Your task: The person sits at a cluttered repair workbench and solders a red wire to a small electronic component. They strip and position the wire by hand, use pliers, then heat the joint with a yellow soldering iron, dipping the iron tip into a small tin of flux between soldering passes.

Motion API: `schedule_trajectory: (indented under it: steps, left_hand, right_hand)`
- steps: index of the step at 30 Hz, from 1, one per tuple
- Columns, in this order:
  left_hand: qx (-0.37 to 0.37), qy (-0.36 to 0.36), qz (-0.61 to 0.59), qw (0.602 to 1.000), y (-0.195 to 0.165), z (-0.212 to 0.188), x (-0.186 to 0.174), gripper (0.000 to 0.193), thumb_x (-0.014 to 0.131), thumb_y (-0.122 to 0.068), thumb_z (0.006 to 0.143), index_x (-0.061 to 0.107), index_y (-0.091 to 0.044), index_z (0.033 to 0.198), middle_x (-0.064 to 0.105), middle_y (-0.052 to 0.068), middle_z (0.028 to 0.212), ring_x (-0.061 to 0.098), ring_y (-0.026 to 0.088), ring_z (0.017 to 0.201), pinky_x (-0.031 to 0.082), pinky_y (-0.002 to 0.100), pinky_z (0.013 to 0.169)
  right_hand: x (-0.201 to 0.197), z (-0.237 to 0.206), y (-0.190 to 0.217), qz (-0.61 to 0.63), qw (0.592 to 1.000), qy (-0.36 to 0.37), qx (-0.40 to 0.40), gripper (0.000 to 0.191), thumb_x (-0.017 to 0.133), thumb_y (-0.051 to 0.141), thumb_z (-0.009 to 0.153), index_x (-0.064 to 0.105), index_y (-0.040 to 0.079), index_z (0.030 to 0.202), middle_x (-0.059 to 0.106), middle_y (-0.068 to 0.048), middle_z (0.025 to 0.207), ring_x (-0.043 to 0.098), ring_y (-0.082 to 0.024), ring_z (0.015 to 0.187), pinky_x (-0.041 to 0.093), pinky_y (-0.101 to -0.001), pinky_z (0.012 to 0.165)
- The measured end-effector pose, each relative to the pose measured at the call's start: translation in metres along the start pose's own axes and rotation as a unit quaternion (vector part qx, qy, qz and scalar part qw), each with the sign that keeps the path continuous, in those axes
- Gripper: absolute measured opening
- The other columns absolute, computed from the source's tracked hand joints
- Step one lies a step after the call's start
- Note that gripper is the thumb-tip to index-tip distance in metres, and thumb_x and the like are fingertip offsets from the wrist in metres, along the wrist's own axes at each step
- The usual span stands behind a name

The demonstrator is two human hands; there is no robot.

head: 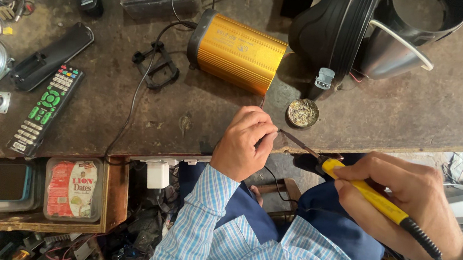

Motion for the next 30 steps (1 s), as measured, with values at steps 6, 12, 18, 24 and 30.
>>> schedule_trajectory:
  steps: [6, 12, 18, 24, 30]
  left_hand:
    - [0.001, -0.006, -0.013, 1.0, 0.001, -0.001, -0.002, 0.008, 0.075, 0.001, 0.088, 0.069, -0.001, 0.093, 0.068, 0.01, 0.098, 0.065, 0.03, 0.106, 0.055, 0.04, 0.092]
    - [-0.007, -0.008, -0.034, 0.999, -0.002, 0.003, -0.006, 0.008, 0.074, 0.001, 0.088, 0.069, 0.0, 0.094, 0.068, 0.012, 0.099, 0.065, 0.031, 0.104, 0.056, 0.04, 0.091]
    - [0.053, -0.069, -0.006, 0.996, -0.01, -0.002, -0.012, 0.031, 0.077, -0.003, 0.084, 0.065, 0.002, 0.113, 0.064, 0.02, 0.118, 0.061, 0.038, 0.114, 0.053, 0.046, 0.096]
    - [0.057, -0.018, 0.008, 0.998, -0.039, -0.067, 0.013, 0.024, 0.079, -0.005, 0.092, 0.068, -0.007, 0.114, 0.065, 0.009, 0.122, 0.068, 0.029, 0.1, 0.058, 0.042, 0.086]
    - [-0.036, 0.152, 0.065, 0.986, -0.039, -0.091, 0.053, 0.044, 0.076, -0.01, 0.084, 0.063, -0.002, 0.125, 0.049, 0.025, 0.15, 0.066, 0.037, 0.101, 0.056, 0.046, 0.084]
  right_hand:
    - [-0.004, -0.05, -0.049, 0.03, 0.996, -0.081, 0.038, 0.018, 0.072, 0.014, 0.088, 0.074, 0.002, 0.101, 0.071, -0.007, 0.081, 0.067, -0.013, 0.061, 0.051, -0.0256, 0.055]
    - [0.007, -0.139, -0.173, 0.06, 0.967, -0.21, 0.133, 0.022, 0.06, 0.012, 0.105, 0.065, -0.004, 0.119, 0.067, -0.014, 0.094, 0.063, -0.015, 0.075, 0.052, -0.0283, 0.068]
    - [0.032, -0.19, -0.257, 0.279, 0.871, -0.393, 0.093, 0.023, 0.052, 0.015, 0.109, 0.06, -0.001, 0.123, 0.065, -0.014, 0.104, 0.064, -0.015, 0.085, 0.052, -0.0282, 0.076]
    - [0.028, -0.199, -0.272, 0.36, 0.841, -0.397, 0.075, 0.028, 0.047, 0.017, 0.109, 0.057, -0.001, 0.128, 0.065, -0.017, 0.111, 0.065, -0.019, 0.096, 0.054, -0.0295, 0.084]
    - [0.022, -0.193, -0.286, 0.409, 0.863, -0.292, 0.05, 0.034, 0.041, 0.02, 0.108, 0.054, -0.001, 0.132, 0.065, -0.02, 0.118, 0.067, -0.022, 0.107, 0.056, -0.0308, 0.091]
Point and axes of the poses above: each hand's wrist, its own z-axis towards the middle knuckle, its own x-axis out of the palm, y = z × x, the point moved 1 cm from there along z, towards the middle knuckle
